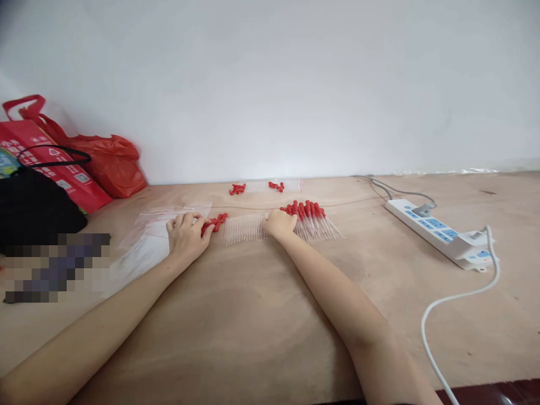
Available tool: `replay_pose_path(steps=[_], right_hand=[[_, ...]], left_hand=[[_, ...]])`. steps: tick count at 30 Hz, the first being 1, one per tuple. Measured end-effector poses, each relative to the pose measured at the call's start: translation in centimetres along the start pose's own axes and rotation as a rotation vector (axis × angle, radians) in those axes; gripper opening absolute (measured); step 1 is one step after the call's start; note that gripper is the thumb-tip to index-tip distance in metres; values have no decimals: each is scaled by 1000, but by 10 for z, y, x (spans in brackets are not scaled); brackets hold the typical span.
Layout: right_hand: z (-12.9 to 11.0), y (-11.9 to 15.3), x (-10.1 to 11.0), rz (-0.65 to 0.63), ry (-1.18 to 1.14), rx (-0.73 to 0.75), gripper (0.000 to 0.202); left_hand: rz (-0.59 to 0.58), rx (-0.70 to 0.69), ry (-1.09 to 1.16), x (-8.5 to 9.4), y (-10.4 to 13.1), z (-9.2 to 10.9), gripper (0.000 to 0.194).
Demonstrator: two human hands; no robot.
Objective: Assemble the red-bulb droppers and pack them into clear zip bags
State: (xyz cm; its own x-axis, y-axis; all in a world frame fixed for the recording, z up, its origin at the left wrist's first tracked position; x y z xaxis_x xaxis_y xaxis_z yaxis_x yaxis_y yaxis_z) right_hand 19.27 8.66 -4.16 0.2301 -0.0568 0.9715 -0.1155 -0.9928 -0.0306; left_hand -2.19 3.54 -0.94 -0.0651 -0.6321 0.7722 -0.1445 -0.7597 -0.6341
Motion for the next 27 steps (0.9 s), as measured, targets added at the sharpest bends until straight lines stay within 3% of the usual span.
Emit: replay_pose_path(steps=[4,8,10,13,16,20,27], right_hand=[[-3,2,2,14,-3,29,30],[1,10,6,72,-7,81,28],[5,20,9,158,-32,191,26],[17,44,12,325,-113,457,21],[38,67,12,405,-194,586,20],[46,85,13,395,-235,697,18],[26,100,12,309,-212,881,22]], left_hand=[[35,-57,224,15,9,24,17],[-188,-283,503,21,30,67,14],[-305,-357,570,20,38,80,14],[-384,-371,630,17,43,84,15],[-378,-344,688,12,41,82,17],[-371,-338,742,6,39,87,20],[-380,-274,641,7,40,88,16]])
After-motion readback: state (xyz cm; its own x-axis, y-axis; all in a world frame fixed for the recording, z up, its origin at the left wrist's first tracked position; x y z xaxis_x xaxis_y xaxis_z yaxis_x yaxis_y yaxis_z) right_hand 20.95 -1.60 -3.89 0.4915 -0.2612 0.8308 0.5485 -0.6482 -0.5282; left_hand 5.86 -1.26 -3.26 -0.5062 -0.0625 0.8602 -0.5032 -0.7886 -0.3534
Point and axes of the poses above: each hand's wrist, its own y-axis away from the middle knuckle, its own x-axis out of the back of the hand, z = x × y, the point moved 6 cm from there along -y, towards the middle knuckle, and after that the axes turned 4 degrees about y, right-handed, at the moved point
